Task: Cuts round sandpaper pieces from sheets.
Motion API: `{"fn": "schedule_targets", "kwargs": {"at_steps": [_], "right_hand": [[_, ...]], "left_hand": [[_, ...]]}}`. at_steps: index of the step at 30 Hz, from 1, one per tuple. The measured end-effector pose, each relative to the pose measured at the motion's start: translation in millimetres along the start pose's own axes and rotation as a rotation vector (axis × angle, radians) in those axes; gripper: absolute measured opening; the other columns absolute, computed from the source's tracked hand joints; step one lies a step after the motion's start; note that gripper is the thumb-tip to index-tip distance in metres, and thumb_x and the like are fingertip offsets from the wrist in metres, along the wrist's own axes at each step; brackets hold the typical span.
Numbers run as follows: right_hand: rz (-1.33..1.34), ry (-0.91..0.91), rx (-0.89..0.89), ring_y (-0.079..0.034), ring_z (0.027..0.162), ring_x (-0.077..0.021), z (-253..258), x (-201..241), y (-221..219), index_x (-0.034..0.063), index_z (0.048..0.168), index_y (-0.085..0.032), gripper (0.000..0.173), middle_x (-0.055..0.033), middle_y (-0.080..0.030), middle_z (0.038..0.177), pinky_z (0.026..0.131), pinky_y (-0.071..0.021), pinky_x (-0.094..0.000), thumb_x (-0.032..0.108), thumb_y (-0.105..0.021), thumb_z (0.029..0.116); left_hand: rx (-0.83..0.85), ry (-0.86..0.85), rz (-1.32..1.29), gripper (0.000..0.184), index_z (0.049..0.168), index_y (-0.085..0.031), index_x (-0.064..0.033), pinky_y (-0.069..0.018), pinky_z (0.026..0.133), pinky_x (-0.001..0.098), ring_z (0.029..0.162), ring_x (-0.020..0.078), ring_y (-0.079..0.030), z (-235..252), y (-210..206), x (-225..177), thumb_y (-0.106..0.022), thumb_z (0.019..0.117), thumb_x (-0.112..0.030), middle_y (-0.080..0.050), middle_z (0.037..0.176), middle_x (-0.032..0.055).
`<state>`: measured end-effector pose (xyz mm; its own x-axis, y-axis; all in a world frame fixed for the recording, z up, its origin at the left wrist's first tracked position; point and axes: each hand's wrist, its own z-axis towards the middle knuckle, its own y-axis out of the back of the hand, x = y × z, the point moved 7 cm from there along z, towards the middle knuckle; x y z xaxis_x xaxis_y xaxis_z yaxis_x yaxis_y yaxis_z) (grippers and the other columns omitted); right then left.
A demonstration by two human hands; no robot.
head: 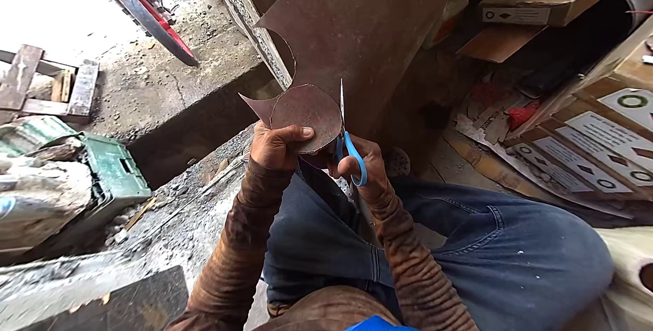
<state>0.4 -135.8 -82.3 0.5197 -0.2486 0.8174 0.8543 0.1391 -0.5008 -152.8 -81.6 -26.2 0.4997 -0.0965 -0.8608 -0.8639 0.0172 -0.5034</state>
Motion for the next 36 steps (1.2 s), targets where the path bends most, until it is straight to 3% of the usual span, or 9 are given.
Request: {"fn": "schedule_targets", "kwargs": {"at_steps": [4, 11, 15, 22, 26, 31, 36], "right_hand": [[-0.192, 0.023, -0.002, -0.060, 0.060, 0.0002, -3, -8, 12, 0.0037, 0.095, -0.071, 0.047, 0.0046, -0.069, 0.074, 0.054, -0.0519, -0.0179, 0.040, -0.092, 0.0726], [-0.062, -0.009, 0.086, -0.064, 0.061, -0.0057, -3, -15, 11, 0.0033, 0.099, -0.070, 0.054, 0.0013, -0.069, 0.075, 0.058, -0.0563, -0.0235, 0.050, -0.087, 0.0770], [-0.039, -0.020, 0.106, -0.064, 0.060, -0.0072, 1, -12, 6, 0.0023, 0.099, -0.069, 0.051, 0.0004, -0.069, 0.073, 0.057, -0.0567, -0.0246, 0.046, -0.087, 0.0790], [-0.172, 0.063, 0.005, -0.062, 0.062, -0.0010, -4, -9, 12, 0.0000, 0.097, -0.073, 0.047, 0.0010, -0.071, 0.078, 0.056, -0.0533, -0.0183, 0.036, -0.092, 0.0739], [-0.144, 0.039, 0.083, -0.064, 0.065, -0.0036, -7, -13, 17, 0.0001, 0.102, -0.072, 0.053, 0.0006, -0.072, 0.080, 0.060, -0.0560, -0.0220, 0.042, -0.090, 0.0758], [-0.164, -0.007, 0.174, -0.064, 0.061, -0.0065, 5, 14, 8, 0.0017, 0.102, -0.071, 0.058, 0.0009, -0.069, 0.074, 0.058, -0.0566, -0.0251, 0.051, -0.087, 0.0773], [-0.174, 0.035, 0.054, -0.062, 0.056, -0.0063, 16, 25, 10, 0.0011, 0.098, -0.071, 0.052, 0.0010, -0.068, 0.070, 0.053, -0.0549, -0.0242, 0.046, -0.088, 0.0773]], "left_hand": [[-0.026, 0.027, -0.007, 0.032, 0.096, -0.062, 0.0005, -0.0617, 0.054, 0.0396, 0.063, 0.0242, -0.072, -2, 12, 5, -0.062, 0.0704, 0.019, -0.073, 0.079, 0.0170], [-0.029, 0.042, -0.026, 0.034, 0.099, -0.062, 0.0000, -0.0624, 0.057, 0.0408, 0.066, 0.0249, -0.073, -7, 19, 14, -0.063, 0.0711, 0.020, -0.073, 0.081, 0.0174], [-0.023, 0.016, -0.046, 0.036, 0.099, -0.063, -0.0010, -0.0625, 0.057, 0.0404, 0.067, 0.0243, -0.073, -7, 19, 11, -0.064, 0.0695, 0.019, -0.074, 0.081, 0.0163], [0.021, 0.068, -0.038, 0.030, 0.096, -0.064, -0.0007, -0.0612, 0.053, 0.0386, 0.062, 0.0237, -0.072, 0, 17, 12, -0.064, 0.0708, 0.016, -0.073, 0.079, 0.0167], [0.062, 0.107, -0.019, 0.031, 0.095, -0.065, -0.0016, -0.0612, 0.054, 0.0375, 0.063, 0.0227, -0.072, -1, 18, 16, -0.065, 0.0700, 0.016, -0.074, 0.079, 0.0159], [0.147, 0.084, -0.039, 0.031, 0.096, -0.066, -0.0029, -0.0619, 0.056, 0.0374, 0.064, 0.0221, -0.073, 2, 5, 5, -0.066, 0.0707, 0.015, -0.075, 0.080, 0.0152], [0.199, 0.067, -0.042, 0.032, 0.097, -0.066, -0.0021, -0.0610, 0.055, 0.0374, 0.063, 0.0231, -0.072, 22, -12, 0, -0.067, 0.0702, 0.015, -0.074, 0.079, 0.0157]]}}
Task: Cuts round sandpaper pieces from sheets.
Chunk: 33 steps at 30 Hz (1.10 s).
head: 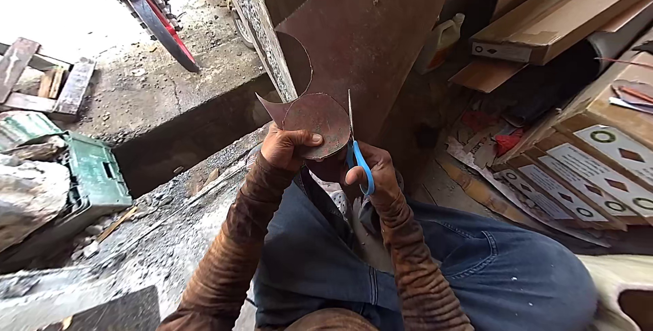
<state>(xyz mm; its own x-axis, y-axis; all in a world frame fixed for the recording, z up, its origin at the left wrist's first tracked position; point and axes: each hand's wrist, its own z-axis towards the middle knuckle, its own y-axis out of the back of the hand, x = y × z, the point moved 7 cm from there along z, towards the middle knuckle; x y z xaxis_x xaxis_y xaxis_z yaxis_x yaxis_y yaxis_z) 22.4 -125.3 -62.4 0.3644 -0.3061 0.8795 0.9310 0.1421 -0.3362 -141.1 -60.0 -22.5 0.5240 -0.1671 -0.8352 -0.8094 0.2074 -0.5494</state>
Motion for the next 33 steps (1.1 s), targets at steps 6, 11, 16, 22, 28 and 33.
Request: {"fn": "schedule_targets", "kwargs": {"at_steps": [6, 11, 16, 22, 28, 33], "right_hand": [[-0.084, 0.020, -0.152, -0.060, 0.056, -0.0008, -9, -15, 26, 0.0025, 0.095, -0.074, 0.040, 0.0038, -0.070, 0.071, 0.051, -0.0518, -0.0186, 0.031, -0.092, 0.0736], [-0.085, -0.027, -0.158, -0.062, 0.060, -0.0029, -6, -50, 37, 0.0003, 0.097, -0.074, 0.041, 0.0008, -0.071, 0.074, 0.057, -0.0545, -0.0204, 0.026, -0.093, 0.0717], [-0.057, -0.062, 0.000, -0.062, 0.061, -0.0021, 14, -51, 16, 0.0049, 0.100, -0.074, 0.052, 0.0049, -0.069, 0.072, 0.059, -0.0554, -0.0214, 0.046, -0.090, 0.0730], [0.012, -0.098, 0.241, -0.066, 0.062, -0.0100, 49, -68, -21, 0.0048, 0.105, -0.073, 0.060, -0.0004, -0.070, 0.074, 0.061, -0.0589, -0.0291, 0.057, -0.084, 0.0779], [-0.002, -0.137, 0.273, -0.067, 0.065, -0.0076, 49, -90, -36, 0.0050, 0.105, -0.075, 0.062, 0.0017, -0.072, 0.078, 0.064, -0.0602, -0.0282, 0.056, -0.088, 0.0723], [-0.021, -0.044, 0.222, -0.067, 0.066, -0.0077, 42, -93, -37, 0.0054, 0.104, -0.074, 0.060, 0.0013, -0.072, 0.079, 0.064, -0.0602, -0.0288, 0.054, -0.089, 0.0727]], "left_hand": [[-0.043, 0.080, 0.119, 0.028, 0.092, -0.064, -0.0014, -0.0584, 0.050, 0.0361, 0.057, 0.0211, -0.069, 22, -3, 13, -0.063, 0.0701, 0.016, -0.072, 0.074, 0.0143], [-0.116, 0.134, 0.148, 0.035, 0.098, -0.060, 0.0009, -0.0596, 0.052, 0.0389, 0.061, 0.0243, -0.069, 34, 16, 34, -0.065, 0.0693, 0.019, -0.072, 0.079, 0.0166], [-0.119, 0.110, 0.220, 0.033, 0.098, -0.062, -0.0035, -0.0604, 0.056, 0.0369, 0.065, 0.0204, -0.070, 29, 39, 13, -0.067, 0.0701, 0.014, -0.073, 0.082, 0.0128], [-0.233, -0.040, 0.194, 0.036, 0.096, -0.065, -0.0020, -0.0618, 0.060, 0.0383, 0.067, 0.0206, -0.072, 15, 66, -28, -0.068, 0.0656, 0.017, -0.074, 0.082, 0.0135], [-0.295, -0.048, 0.124, 0.033, 0.091, -0.067, -0.0021, -0.0626, 0.063, 0.0375, 0.069, 0.0194, -0.073, 0, 96, -25, -0.068, 0.0643, 0.017, -0.074, 0.081, 0.0130], [-0.292, -0.049, 0.098, 0.035, 0.092, -0.065, -0.0015, -0.0631, 0.067, 0.0382, 0.072, 0.0199, -0.073, -1, 97, -21, -0.068, 0.0629, 0.017, -0.074, 0.082, 0.0136]]}}
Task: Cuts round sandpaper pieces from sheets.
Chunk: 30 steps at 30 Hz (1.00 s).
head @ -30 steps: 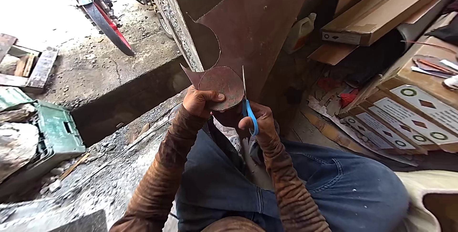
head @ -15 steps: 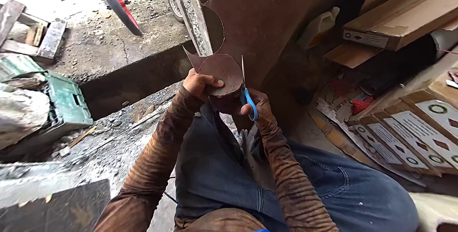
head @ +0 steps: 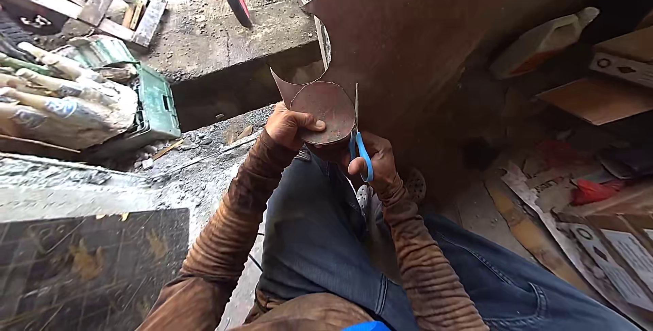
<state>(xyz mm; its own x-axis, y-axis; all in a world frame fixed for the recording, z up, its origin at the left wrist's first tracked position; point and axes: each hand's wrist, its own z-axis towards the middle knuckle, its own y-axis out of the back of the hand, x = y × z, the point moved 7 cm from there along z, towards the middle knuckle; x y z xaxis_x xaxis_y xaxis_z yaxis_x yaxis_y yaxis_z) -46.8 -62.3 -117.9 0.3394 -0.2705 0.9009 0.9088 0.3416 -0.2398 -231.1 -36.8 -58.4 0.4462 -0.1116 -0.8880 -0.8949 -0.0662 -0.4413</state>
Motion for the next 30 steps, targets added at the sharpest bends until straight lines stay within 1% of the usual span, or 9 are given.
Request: {"fn": "schedule_targets", "kwargs": {"at_steps": [2, 6, 9, 16, 18, 21, 25, 28, 30], "right_hand": [[-0.004, 0.004, 0.008, -0.068, 0.068, -0.0086, -2, 2, -2, 0.0047, 0.106, -0.074, 0.059, 0.0003, -0.073, 0.081, 0.067, -0.0613, -0.0294, 0.052, -0.089, 0.0733], [0.037, 0.023, 0.015, -0.066, 0.064, -0.0084, -5, 6, -6, 0.0033, 0.105, -0.073, 0.057, -0.0008, -0.071, 0.075, 0.063, -0.0594, -0.0278, 0.048, -0.090, 0.0740], [0.026, 0.039, 0.001, -0.067, 0.064, -0.0079, -7, 6, -9, 0.0027, 0.103, -0.073, 0.055, -0.0009, -0.072, 0.076, 0.062, -0.0597, -0.0272, 0.046, -0.091, 0.0736], [-0.111, 0.065, -0.068, -0.054, 0.053, 0.0005, -9, 9, -5, 0.0025, 0.096, -0.074, 0.048, 0.0040, -0.066, 0.066, 0.051, -0.0484, -0.0180, 0.038, -0.094, 0.0715], [-0.135, 0.066, -0.088, -0.054, 0.053, 0.0010, -9, 8, -4, 0.0020, 0.096, -0.074, 0.046, 0.0036, -0.067, 0.066, 0.051, -0.0477, -0.0172, 0.035, -0.095, 0.0709], [-0.098, 0.054, -0.081, -0.059, 0.056, -0.0015, -9, 5, -8, 0.0019, 0.099, -0.073, 0.048, 0.0017, -0.069, 0.069, 0.054, -0.0528, -0.0197, 0.034, -0.095, 0.0710], [-0.057, 0.016, -0.030, -0.065, 0.061, -0.0054, -9, 14, -11, 0.0031, 0.101, -0.072, 0.051, 0.0007, -0.071, 0.073, 0.060, -0.0576, -0.0237, 0.041, -0.092, 0.0728], [-0.025, -0.043, 0.039, -0.066, 0.061, -0.0071, -6, 20, -10, 0.0013, 0.103, -0.072, 0.052, -0.0011, -0.072, 0.073, 0.059, -0.0578, -0.0248, 0.041, -0.092, 0.0745], [-0.045, -0.041, 0.032, -0.064, 0.060, -0.0062, -6, 21, -8, 0.0012, 0.101, -0.073, 0.053, -0.0004, -0.070, 0.072, 0.057, -0.0567, -0.0242, 0.042, -0.092, 0.0731]], "left_hand": [[0.002, 0.013, -0.010, 0.036, 0.091, -0.065, -0.0027, -0.0633, 0.068, 0.0381, 0.072, 0.0196, -0.073, -2, -1, 0, -0.067, 0.0616, 0.017, -0.074, 0.081, 0.0126], [0.036, 0.015, -0.023, 0.036, 0.091, -0.065, -0.0030, -0.0635, 0.068, 0.0393, 0.073, 0.0202, -0.074, -8, -1, -2, -0.069, 0.0615, 0.017, -0.075, 0.082, 0.0133], [0.029, 0.002, -0.002, 0.034, 0.093, -0.066, -0.0039, -0.0627, 0.067, 0.0378, 0.072, 0.0190, -0.073, -15, 2, -1, -0.069, 0.0646, 0.015, -0.075, 0.083, 0.0124], [0.007, 0.024, -0.002, 0.032, 0.091, -0.066, -0.0058, -0.0621, 0.062, 0.0363, 0.068, 0.0177, -0.072, -17, 2, -1, -0.068, 0.0657, 0.013, -0.074, 0.081, 0.0107], [0.006, 0.023, 0.007, 0.030, 0.092, -0.066, -0.0051, -0.0608, 0.057, 0.0353, 0.065, 0.0179, -0.071, -18, 2, -1, -0.066, 0.0674, 0.013, -0.074, 0.080, 0.0116], [-0.001, 0.021, 0.014, 0.029, 0.092, -0.065, -0.0037, -0.0601, 0.055, 0.0352, 0.063, 0.0184, -0.071, -19, 4, -1, -0.067, 0.0680, 0.013, -0.074, 0.079, 0.0129], [-0.013, 0.023, -0.013, 0.034, 0.092, -0.066, -0.0039, -0.0615, 0.061, 0.0372, 0.069, 0.0187, -0.072, -25, 0, -2, -0.066, 0.0646, 0.015, -0.074, 0.082, 0.0123], [-0.003, 0.023, -0.023, 0.033, 0.092, -0.066, -0.0034, -0.0615, 0.061, 0.0369, 0.069, 0.0190, -0.072, -27, 0, -4, -0.067, 0.0643, 0.016, -0.074, 0.082, 0.0132], [-0.001, 0.019, -0.021, 0.033, 0.091, -0.066, -0.0038, -0.0611, 0.060, 0.0360, 0.068, 0.0184, -0.072, -26, -1, -4, -0.066, 0.0639, 0.015, -0.074, 0.081, 0.0128]]}}
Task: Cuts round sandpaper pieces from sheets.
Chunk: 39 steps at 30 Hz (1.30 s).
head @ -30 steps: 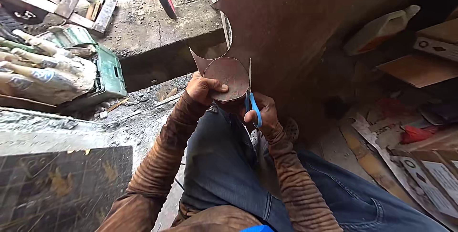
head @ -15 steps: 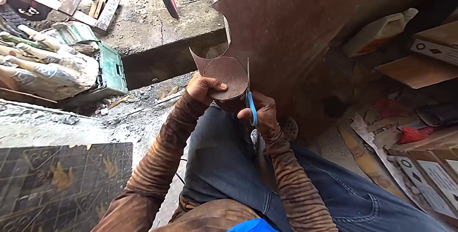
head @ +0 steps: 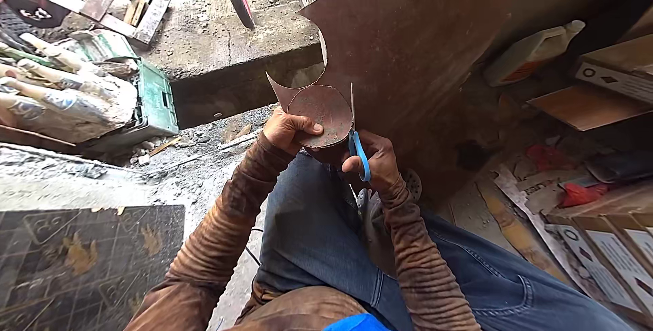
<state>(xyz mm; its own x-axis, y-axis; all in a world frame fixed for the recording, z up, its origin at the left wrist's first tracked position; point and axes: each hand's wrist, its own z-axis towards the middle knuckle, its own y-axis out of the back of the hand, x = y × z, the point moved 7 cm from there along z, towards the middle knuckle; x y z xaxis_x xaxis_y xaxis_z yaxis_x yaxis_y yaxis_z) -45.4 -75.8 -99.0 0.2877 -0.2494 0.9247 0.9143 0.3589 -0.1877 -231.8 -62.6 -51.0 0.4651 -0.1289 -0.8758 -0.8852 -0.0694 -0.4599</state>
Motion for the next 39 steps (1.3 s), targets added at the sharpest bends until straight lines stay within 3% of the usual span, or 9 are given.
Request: {"fn": "schedule_targets", "kwargs": {"at_steps": [10, 16, 22, 26, 29, 32, 34, 39], "right_hand": [[-0.183, 0.050, -0.019, -0.049, 0.051, 0.0024, 3, -4, 13, 0.0061, 0.091, -0.075, 0.048, 0.0066, -0.063, 0.063, 0.048, -0.0424, -0.0161, 0.042, -0.096, 0.0666], [-0.157, 0.052, 0.108, -0.055, 0.056, 0.0007, 6, 6, 10, 0.0074, 0.093, -0.073, 0.056, 0.0070, -0.064, 0.067, 0.052, -0.0481, -0.0186, 0.056, -0.089, 0.0710], [-0.134, 0.078, 0.084, -0.056, 0.056, -0.0003, 7, 5, 12, 0.0070, 0.091, -0.073, 0.052, 0.0061, -0.065, 0.067, 0.053, -0.0495, -0.0192, 0.051, -0.091, 0.0706], [-0.184, 0.098, 0.023, -0.051, 0.052, 0.0010, 7, 9, 19, 0.0054, 0.088, -0.075, 0.044, 0.0053, -0.064, 0.065, 0.048, -0.0435, -0.0173, 0.039, -0.095, 0.0688], [-0.222, 0.100, 0.033, -0.048, 0.051, 0.0028, 9, 11, 25, 0.0072, 0.089, -0.075, 0.046, 0.0074, -0.063, 0.065, 0.047, -0.0414, -0.0157, 0.043, -0.095, 0.0677], [-0.186, 0.052, 0.141, -0.052, 0.053, 0.0007, 12, 13, 25, 0.0080, 0.092, -0.074, 0.053, 0.0073, -0.063, 0.065, 0.049, -0.0452, -0.0181, 0.053, -0.091, 0.0699], [-0.153, 0.015, 0.194, -0.060, 0.057, -0.0046, 15, 16, 22, 0.0074, 0.094, -0.073, 0.058, 0.0033, -0.066, 0.068, 0.053, -0.0525, -0.0231, 0.059, -0.088, 0.0716], [-0.147, 0.045, 0.180, -0.064, 0.061, -0.0064, 17, 17, 22, 0.0060, 0.095, -0.073, 0.059, 0.0016, -0.069, 0.072, 0.057, -0.0565, -0.0249, 0.058, -0.088, 0.0719]], "left_hand": [[-0.018, 0.051, -0.002, 0.030, 0.091, -0.065, -0.0031, -0.0606, 0.057, 0.0371, 0.065, 0.0200, -0.072, 0, 6, 3, -0.065, 0.0667, 0.015, -0.074, 0.079, 0.0140], [0.004, 0.068, -0.008, 0.031, 0.091, -0.065, -0.0040, -0.0592, 0.055, 0.0354, 0.063, 0.0192, -0.071, -7, 2, 5, -0.065, 0.0669, 0.014, -0.073, 0.079, 0.0134], [0.039, 0.043, -0.038, 0.033, 0.092, -0.065, -0.0039, -0.0604, 0.057, 0.0364, 0.066, 0.0197, -0.072, -6, -1, 5, -0.067, 0.0655, 0.014, -0.074, 0.080, 0.0138], [0.017, 0.060, -0.021, 0.031, 0.091, -0.065, -0.0032, -0.0605, 0.057, 0.0360, 0.065, 0.0190, -0.071, -4, -4, 4, -0.066, 0.0654, 0.015, -0.074, 0.079, 0.0137], [0.030, 0.066, 0.005, 0.031, 0.092, -0.064, -0.0040, -0.0598, 0.055, 0.0344, 0.062, 0.0183, -0.071, -2, -6, 6, -0.065, 0.0665, 0.014, -0.073, 0.078, 0.0132], [0.036, 0.074, 0.009, 0.029, 0.089, -0.065, -0.0044, -0.0585, 0.053, 0.0330, 0.060, 0.0174, -0.070, -2, -7, 6, -0.064, 0.0660, 0.013, -0.073, 0.076, 0.0127], [0.038, 0.072, 0.006, 0.031, 0.091, -0.065, -0.0053, -0.0587, 0.055, 0.0334, 0.063, 0.0169, -0.070, -2, -8, 8, -0.065, 0.0659, 0.012, -0.073, 0.078, 0.0116], [0.037, 0.076, -0.030, 0.033, 0.093, -0.064, -0.0051, -0.0586, 0.056, 0.0342, 0.064, 0.0178, -0.070, -1, -11, 10, -0.066, 0.0647, 0.013, -0.073, 0.079, 0.0122]]}}
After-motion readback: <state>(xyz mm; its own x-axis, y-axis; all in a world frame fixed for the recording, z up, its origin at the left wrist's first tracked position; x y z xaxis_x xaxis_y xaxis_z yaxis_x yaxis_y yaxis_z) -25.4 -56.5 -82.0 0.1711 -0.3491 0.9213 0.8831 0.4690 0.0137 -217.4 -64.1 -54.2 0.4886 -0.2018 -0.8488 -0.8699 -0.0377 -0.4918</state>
